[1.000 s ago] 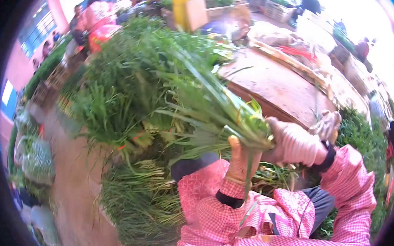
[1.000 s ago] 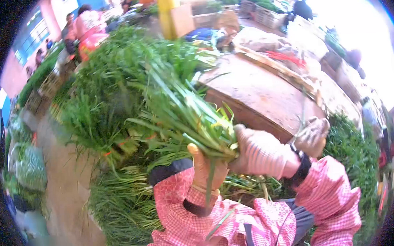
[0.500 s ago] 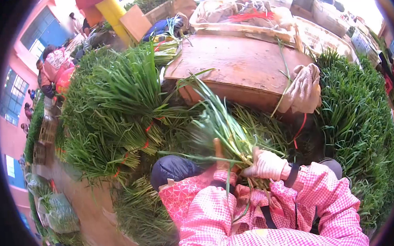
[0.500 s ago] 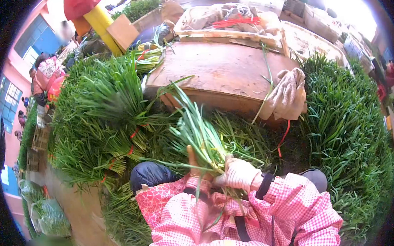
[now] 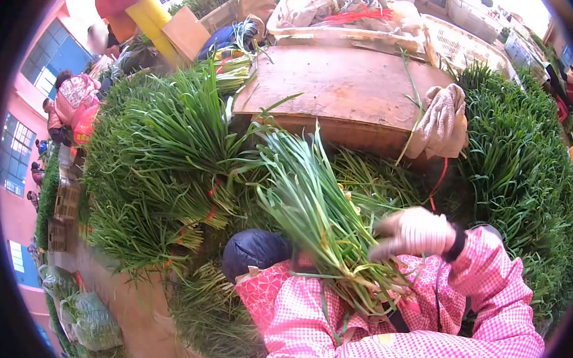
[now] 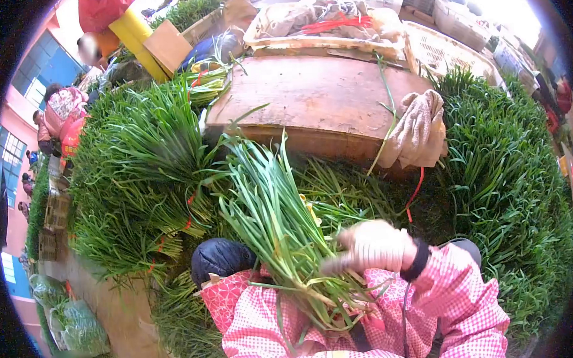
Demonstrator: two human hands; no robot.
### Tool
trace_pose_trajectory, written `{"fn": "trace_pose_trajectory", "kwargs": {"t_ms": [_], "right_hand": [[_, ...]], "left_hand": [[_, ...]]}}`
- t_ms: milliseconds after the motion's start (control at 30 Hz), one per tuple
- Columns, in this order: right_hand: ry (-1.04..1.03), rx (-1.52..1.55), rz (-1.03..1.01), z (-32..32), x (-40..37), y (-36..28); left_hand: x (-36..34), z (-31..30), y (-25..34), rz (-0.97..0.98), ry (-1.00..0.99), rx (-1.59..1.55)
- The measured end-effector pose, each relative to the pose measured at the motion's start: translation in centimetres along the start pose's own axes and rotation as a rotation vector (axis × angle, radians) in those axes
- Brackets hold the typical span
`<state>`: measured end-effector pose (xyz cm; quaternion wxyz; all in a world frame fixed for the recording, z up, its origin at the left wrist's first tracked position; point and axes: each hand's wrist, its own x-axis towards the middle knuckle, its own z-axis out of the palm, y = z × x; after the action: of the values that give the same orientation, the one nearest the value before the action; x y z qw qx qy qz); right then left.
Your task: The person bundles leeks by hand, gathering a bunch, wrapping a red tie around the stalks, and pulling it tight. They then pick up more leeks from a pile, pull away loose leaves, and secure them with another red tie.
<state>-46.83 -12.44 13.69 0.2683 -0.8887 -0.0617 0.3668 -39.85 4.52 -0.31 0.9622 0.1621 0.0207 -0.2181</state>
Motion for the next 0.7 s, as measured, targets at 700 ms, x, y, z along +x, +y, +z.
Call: {"fn": "trace_pose_trajectory", "kwargs": {"t_ms": [700], "right_hand": [[0.708, 1.376, -1.004, -8.9, 2.0, -6.0]], "left_hand": [[4.0, 13.1, 7.2, -0.056, -0.468, 0.874]]}}
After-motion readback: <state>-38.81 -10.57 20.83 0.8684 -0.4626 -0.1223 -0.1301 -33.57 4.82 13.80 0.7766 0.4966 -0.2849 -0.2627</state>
